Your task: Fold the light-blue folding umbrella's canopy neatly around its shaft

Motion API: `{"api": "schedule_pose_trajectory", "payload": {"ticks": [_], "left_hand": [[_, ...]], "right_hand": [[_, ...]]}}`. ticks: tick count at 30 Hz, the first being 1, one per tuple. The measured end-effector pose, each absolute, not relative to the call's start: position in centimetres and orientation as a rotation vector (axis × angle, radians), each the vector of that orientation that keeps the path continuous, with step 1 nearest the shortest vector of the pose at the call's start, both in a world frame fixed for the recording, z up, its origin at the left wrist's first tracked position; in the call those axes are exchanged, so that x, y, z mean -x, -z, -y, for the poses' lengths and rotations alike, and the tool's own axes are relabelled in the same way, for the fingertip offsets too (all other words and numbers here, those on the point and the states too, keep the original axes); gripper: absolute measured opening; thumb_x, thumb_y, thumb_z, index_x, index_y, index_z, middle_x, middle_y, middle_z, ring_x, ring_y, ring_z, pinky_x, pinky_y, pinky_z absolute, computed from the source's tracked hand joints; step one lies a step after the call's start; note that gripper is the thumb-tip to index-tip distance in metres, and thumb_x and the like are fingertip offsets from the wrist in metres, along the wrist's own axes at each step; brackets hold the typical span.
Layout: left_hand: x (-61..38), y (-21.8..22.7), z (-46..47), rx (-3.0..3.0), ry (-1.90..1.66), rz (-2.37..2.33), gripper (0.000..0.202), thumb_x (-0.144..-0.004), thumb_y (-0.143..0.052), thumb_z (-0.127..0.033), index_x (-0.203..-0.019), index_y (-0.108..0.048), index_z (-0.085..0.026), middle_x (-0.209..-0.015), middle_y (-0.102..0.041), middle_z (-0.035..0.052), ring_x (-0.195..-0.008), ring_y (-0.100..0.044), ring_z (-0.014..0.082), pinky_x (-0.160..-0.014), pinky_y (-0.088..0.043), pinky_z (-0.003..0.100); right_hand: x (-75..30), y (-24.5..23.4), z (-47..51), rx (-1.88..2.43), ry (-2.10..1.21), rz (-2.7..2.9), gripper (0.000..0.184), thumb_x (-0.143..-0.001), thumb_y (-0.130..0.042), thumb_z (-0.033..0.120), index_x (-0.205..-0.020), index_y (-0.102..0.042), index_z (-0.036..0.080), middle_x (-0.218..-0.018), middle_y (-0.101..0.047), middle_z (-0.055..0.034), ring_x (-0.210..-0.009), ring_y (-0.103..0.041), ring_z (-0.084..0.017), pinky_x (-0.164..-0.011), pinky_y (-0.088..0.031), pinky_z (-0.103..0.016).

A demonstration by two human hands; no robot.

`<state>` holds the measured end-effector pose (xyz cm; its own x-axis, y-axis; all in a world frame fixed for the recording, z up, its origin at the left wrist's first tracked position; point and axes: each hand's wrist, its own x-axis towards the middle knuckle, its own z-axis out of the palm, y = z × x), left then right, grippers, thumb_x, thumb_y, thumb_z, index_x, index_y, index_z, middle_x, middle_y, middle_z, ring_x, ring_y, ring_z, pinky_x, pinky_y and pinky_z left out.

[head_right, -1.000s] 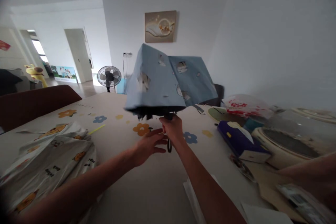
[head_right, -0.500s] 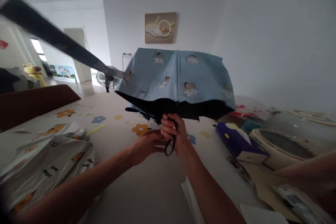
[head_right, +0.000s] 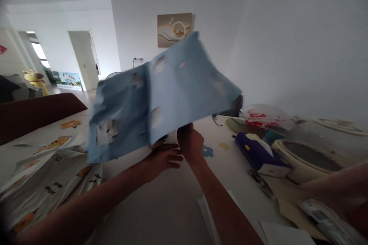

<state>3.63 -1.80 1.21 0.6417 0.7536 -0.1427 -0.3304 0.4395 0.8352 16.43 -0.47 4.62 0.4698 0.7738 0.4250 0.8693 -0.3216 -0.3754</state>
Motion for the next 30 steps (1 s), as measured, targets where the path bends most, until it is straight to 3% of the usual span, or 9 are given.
{"api": "schedule_pose_trajectory", "payload": {"ticks": [5,8,14,18,22,27,30], "left_hand": [[-3.5,-1.5,1.8,-0.862,-0.746,-0.539,0.027,-0.068,-0.061,-0.017,-0.094,-0.055,-0.012,-0.092,-0.061,0.0108,-0.077,-0.061,0.0191,-0.069,-0.046,0.034],[-3.3,-1.6,1.7,-0.915,-0.729,-0.504,0.027,-0.066,-0.063,-0.019,-0.092,-0.058,-0.013,-0.092,-0.060,0.0093,-0.077,-0.060,0.0179,-0.070,-0.044,0.033],[-3.3,-1.9,1.7,-1.014,-0.732,-0.462,0.031,-0.067,-0.061,-0.023,-0.097,-0.061,-0.014,-0.097,-0.062,0.0092,-0.082,-0.059,0.0174,-0.071,-0.043,0.030],[-3.3,-2.0,1.8,-1.028,-0.745,-0.447,0.030,-0.068,-0.057,-0.021,-0.097,-0.061,-0.014,-0.090,-0.065,0.0079,-0.081,-0.060,0.0182,-0.072,-0.043,0.030],[-3.4,-1.6,1.5,-0.956,-0.788,-0.523,0.034,-0.069,-0.053,-0.018,-0.103,-0.057,-0.015,-0.080,-0.065,0.0061,-0.075,-0.060,0.0175,-0.069,-0.045,0.030],[-3.7,-0.9,0.7,-0.896,-0.834,-0.594,0.038,-0.070,-0.053,-0.016,-0.108,-0.051,-0.014,-0.079,-0.063,0.0064,-0.068,-0.060,0.0150,-0.064,-0.046,0.030],[-3.7,-0.9,0.4,-0.861,-0.868,-0.643,0.033,-0.071,-0.052,-0.016,-0.104,-0.051,-0.013,-0.081,-0.062,0.0069,-0.065,-0.060,0.0143,-0.062,-0.047,0.029]], "right_hand": [[-16.1,-4.3,0.1,1.928,-0.082,1.241,0.017,-0.070,-0.055,0.030,-0.059,-0.060,0.017,-0.052,-0.060,-0.0069,-0.055,-0.059,-0.020,-0.050,-0.038,-0.025],[-15.9,-4.2,0.2,1.535,-0.570,1.164,0.028,-0.067,-0.058,0.033,-0.046,-0.048,0.019,-0.035,-0.044,0.0016,-0.033,-0.041,-0.011,-0.037,-0.030,-0.022],[-17.0,-3.8,0.6,0.813,-1.516,0.836,0.026,-0.069,-0.057,0.028,-0.052,-0.040,0.018,-0.036,-0.031,0.0100,-0.026,-0.020,-0.003,-0.027,-0.017,-0.016],[-17.5,-3.2,0.8,0.503,-1.636,0.699,0.015,-0.070,-0.058,0.026,-0.068,-0.047,0.016,-0.042,-0.029,0.0133,-0.026,-0.018,-0.001,-0.026,-0.019,-0.012],[-17.4,-3.0,0.9,0.460,-1.669,0.734,0.014,-0.070,-0.055,0.028,-0.067,-0.047,0.017,-0.041,-0.026,0.0136,-0.026,-0.013,-0.002,-0.025,-0.018,-0.013],[-16.6,-3.3,0.6,0.699,-1.485,0.918,0.016,-0.067,-0.053,0.031,-0.059,-0.046,0.018,-0.039,-0.026,0.0120,-0.027,-0.013,-0.004,-0.026,-0.014,-0.017],[-16.2,-3.2,0.4,1.103,-1.099,1.054,0.027,-0.068,-0.052,0.033,-0.048,-0.040,0.020,-0.034,-0.031,0.0079,-0.028,-0.024,-0.006,-0.031,-0.018,-0.020]]}}
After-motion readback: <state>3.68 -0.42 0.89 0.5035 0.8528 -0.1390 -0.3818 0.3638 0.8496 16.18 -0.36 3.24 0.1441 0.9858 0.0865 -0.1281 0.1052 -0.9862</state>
